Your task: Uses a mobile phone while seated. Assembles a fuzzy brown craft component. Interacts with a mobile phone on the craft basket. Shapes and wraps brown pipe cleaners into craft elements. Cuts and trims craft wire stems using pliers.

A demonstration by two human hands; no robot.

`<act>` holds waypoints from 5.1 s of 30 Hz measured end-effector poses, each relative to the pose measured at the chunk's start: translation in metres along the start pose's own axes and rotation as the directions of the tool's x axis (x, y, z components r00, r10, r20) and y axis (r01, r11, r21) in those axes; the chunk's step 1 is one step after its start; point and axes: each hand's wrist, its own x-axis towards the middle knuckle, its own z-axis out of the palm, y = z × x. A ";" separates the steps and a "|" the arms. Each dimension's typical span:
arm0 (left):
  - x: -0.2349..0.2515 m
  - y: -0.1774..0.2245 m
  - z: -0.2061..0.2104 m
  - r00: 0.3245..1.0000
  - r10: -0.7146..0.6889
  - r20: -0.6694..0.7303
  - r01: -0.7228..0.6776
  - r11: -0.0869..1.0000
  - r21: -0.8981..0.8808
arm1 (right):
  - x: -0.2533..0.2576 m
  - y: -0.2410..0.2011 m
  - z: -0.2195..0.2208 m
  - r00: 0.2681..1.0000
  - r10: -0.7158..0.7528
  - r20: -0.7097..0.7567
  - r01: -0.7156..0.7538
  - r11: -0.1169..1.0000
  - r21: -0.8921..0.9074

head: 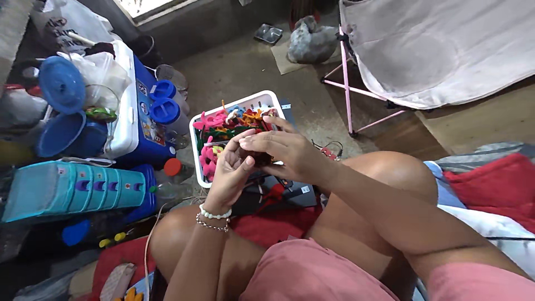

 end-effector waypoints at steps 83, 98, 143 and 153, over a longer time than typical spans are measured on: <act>-0.376 -0.034 -0.192 0.207 0.228 -0.951 0.912 0.307 0.273 | -0.095 0.041 -0.013 0.599 0.597 0.534 -0.641 0.757 -0.126; -0.202 0.117 -0.059 0.619 0.631 -0.468 0.051 0.562 0.825 | -0.033 0.007 -0.013 0.513 0.450 0.731 -0.547 0.827 -0.125; -0.005 0.061 -0.124 0.884 0.201 -0.421 -0.194 0.979 0.060 | -0.101 -0.018 0.184 0.198 0.792 0.577 -0.552 0.577 -0.602; 0.005 0.058 -0.133 0.903 0.078 -0.422 -0.094 0.995 -0.015 | -0.069 -0.042 0.124 0.119 0.653 0.748 -0.636 0.629 -0.448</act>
